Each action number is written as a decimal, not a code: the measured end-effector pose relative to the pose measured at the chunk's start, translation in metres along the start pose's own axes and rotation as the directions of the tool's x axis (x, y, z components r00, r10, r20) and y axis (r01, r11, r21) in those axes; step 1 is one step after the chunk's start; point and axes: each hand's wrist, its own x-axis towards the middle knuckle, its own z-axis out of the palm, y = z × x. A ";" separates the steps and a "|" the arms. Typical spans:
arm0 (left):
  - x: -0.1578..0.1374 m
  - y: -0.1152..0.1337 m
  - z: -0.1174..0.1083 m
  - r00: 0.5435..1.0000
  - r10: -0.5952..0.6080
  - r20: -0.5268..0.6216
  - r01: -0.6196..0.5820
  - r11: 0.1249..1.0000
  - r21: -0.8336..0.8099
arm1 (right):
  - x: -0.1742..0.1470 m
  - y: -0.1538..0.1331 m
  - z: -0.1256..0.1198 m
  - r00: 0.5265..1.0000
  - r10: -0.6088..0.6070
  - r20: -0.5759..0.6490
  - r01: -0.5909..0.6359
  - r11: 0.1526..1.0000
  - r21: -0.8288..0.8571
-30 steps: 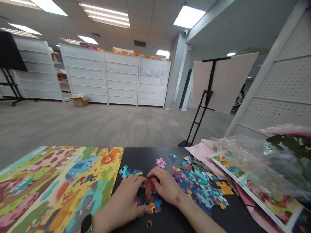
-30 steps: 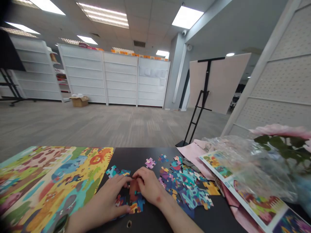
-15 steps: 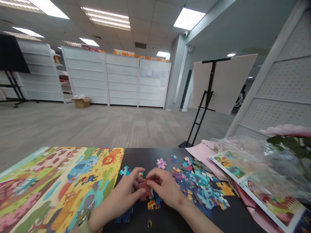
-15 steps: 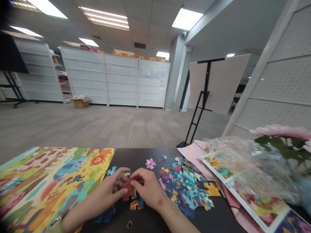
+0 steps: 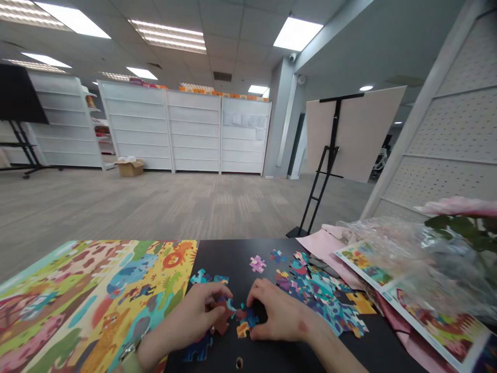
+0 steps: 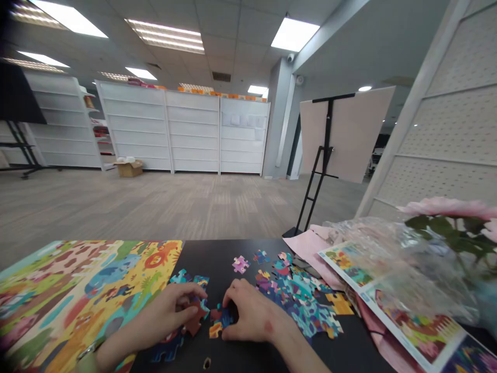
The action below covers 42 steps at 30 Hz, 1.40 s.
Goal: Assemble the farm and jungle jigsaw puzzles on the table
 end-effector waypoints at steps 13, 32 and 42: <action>-0.002 0.012 0.010 0.990 0.109 0.086 -0.122 0.977 0.177 | 0.002 -0.006 -0.006 0.999 0.023 -0.025 -0.023 1.000 0.001; 0.007 -0.020 0.015 0.995 0.054 -0.084 -0.062 0.993 -0.096 | 0.000 -0.003 -0.007 0.998 0.051 -0.032 -0.051 0.999 0.010; 0.005 -0.001 0.004 0.990 0.016 -0.137 0.027 0.952 0.305 | -0.003 0.002 -0.014 0.987 0.150 -0.054 -0.151 0.988 -0.011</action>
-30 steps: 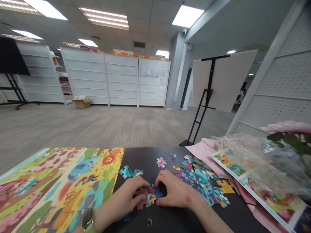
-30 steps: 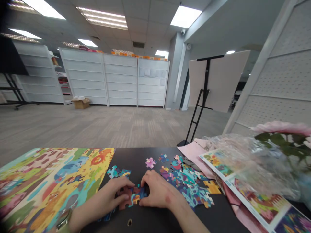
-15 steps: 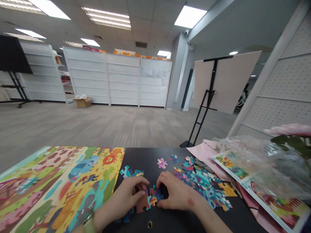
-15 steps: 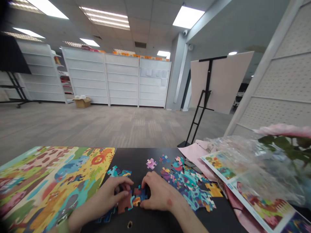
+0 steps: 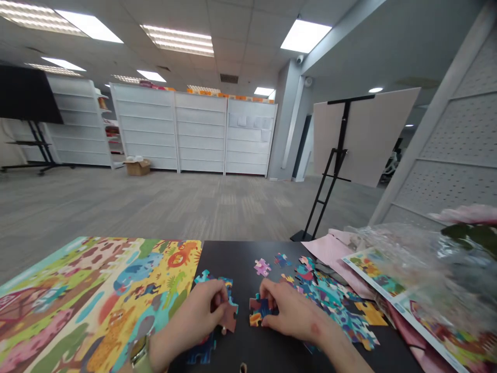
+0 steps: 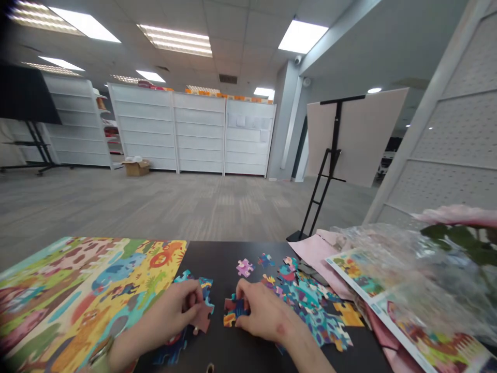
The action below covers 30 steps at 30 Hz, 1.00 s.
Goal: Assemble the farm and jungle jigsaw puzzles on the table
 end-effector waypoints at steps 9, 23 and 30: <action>-0.008 0.007 -0.009 0.997 0.031 0.068 -0.046 0.972 0.229 | 0.002 0.001 0.005 1.000 -0.026 0.017 0.026 1.000 0.015; -0.011 0.011 -0.006 0.956 0.212 0.203 -0.238 0.965 0.112 | -0.001 0.007 -0.012 0.961 -0.081 -0.263 0.112 0.988 0.105; -0.008 0.002 -0.004 0.912 0.333 0.239 -0.374 0.915 0.154 | -0.007 0.051 -0.066 0.656 0.207 -0.726 -0.158 0.978 0.135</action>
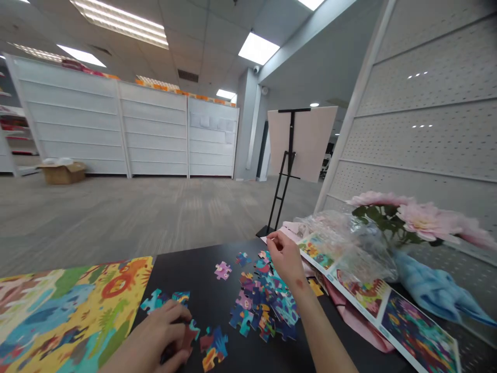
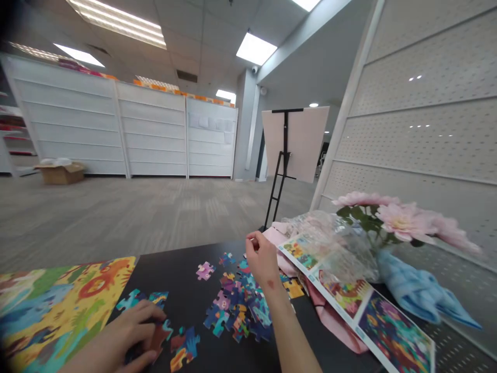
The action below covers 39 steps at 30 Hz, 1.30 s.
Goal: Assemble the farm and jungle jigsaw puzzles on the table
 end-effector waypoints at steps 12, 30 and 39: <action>0.002 0.002 0.025 0.967 0.256 -0.019 -0.254 0.964 0.073 | -0.028 0.014 0.041 0.817 0.012 0.576 0.076 0.989 -0.130; -0.009 0.018 -0.029 0.997 -0.039 0.069 0.043 0.997 -0.065 | -0.016 0.016 0.034 0.840 0.016 0.542 0.153 0.952 -0.265; -0.011 0.005 -0.034 0.994 -0.035 0.100 0.045 0.993 -0.105 | -0.034 -0.010 0.057 0.775 -0.079 0.627 0.231 0.959 -0.164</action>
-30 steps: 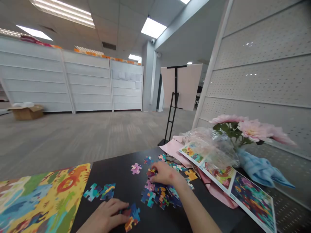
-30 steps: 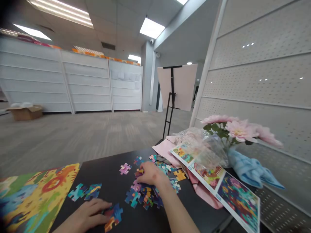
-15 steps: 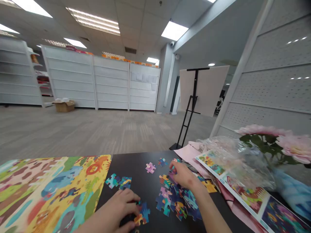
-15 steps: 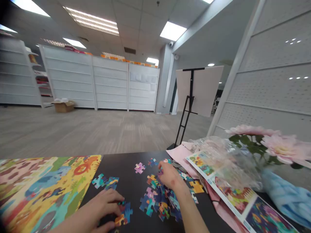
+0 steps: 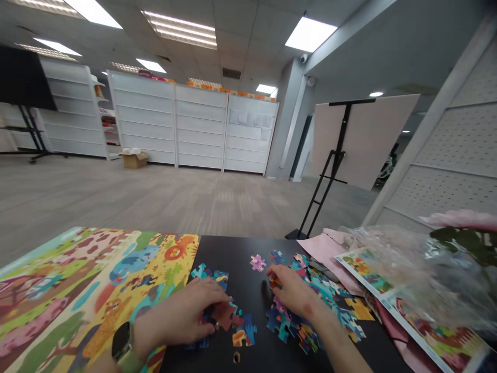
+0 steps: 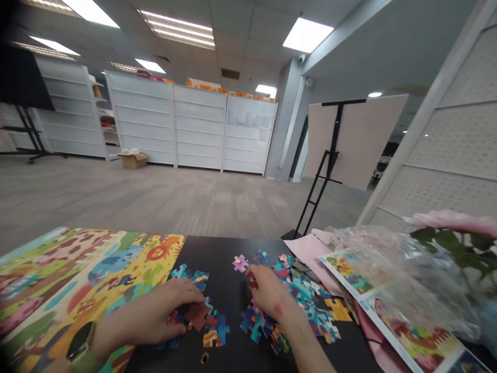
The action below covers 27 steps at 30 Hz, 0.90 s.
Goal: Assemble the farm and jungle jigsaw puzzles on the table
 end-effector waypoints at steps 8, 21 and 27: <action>0.005 0.001 0.016 0.996 -0.004 -0.088 0.008 0.999 0.047 | -0.003 0.002 0.000 0.996 0.069 -0.054 -0.067 0.997 0.045; 0.010 -0.022 0.038 0.971 -0.138 -0.194 0.155 0.985 0.074 | 0.008 -0.017 0.008 0.975 -0.037 -0.219 0.140 0.868 0.476; 0.013 -0.089 0.065 0.948 -0.072 -0.309 0.132 0.976 0.175 | 0.007 -0.026 0.021 0.981 0.017 -0.192 0.086 0.854 0.514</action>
